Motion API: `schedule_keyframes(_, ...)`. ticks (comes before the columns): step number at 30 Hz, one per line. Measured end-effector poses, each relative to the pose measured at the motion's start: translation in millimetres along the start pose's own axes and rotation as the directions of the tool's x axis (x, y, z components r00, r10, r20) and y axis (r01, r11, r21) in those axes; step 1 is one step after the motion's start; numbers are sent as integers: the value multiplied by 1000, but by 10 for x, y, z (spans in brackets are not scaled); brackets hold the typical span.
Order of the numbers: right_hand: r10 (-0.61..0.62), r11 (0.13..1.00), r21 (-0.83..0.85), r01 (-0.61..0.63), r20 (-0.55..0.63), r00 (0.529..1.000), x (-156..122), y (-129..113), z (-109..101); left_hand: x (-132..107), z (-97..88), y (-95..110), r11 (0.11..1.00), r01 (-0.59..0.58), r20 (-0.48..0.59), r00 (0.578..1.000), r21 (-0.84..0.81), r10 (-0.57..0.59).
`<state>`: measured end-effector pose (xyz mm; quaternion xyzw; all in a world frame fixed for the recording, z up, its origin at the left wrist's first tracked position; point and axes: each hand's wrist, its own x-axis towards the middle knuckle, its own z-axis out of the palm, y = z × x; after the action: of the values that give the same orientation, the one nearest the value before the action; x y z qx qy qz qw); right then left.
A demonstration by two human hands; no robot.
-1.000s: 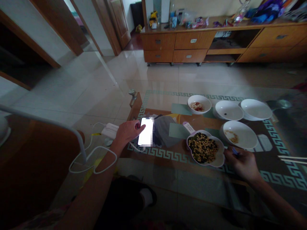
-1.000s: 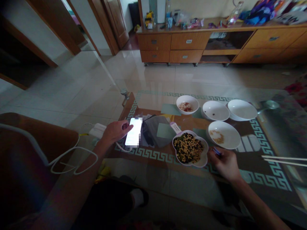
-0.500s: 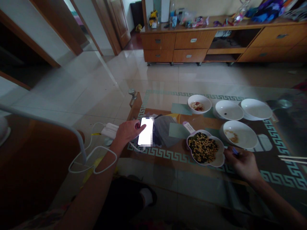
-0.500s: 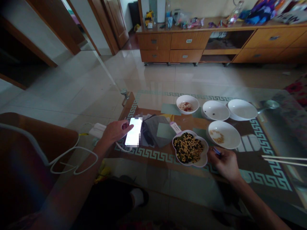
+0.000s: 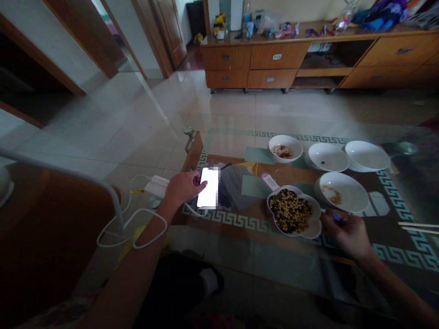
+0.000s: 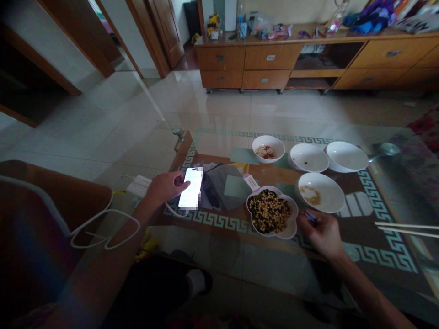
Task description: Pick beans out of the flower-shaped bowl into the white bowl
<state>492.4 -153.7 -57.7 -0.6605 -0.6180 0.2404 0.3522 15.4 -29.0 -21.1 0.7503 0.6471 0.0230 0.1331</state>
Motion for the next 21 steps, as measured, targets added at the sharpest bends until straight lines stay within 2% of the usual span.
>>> schedule_keyframes(16, -19, 1000, -18, 18, -14, 1000, -24, 92, 3, -14, -33, 20, 1000, 6, 5, 1000, 7, -6)
schedule_keyframes(21, -8, 1000, 17, 8, -2, 1000, -23, 51, 6, -15, -38, 18, 1000, 0, -2, 1000, -10, 0)
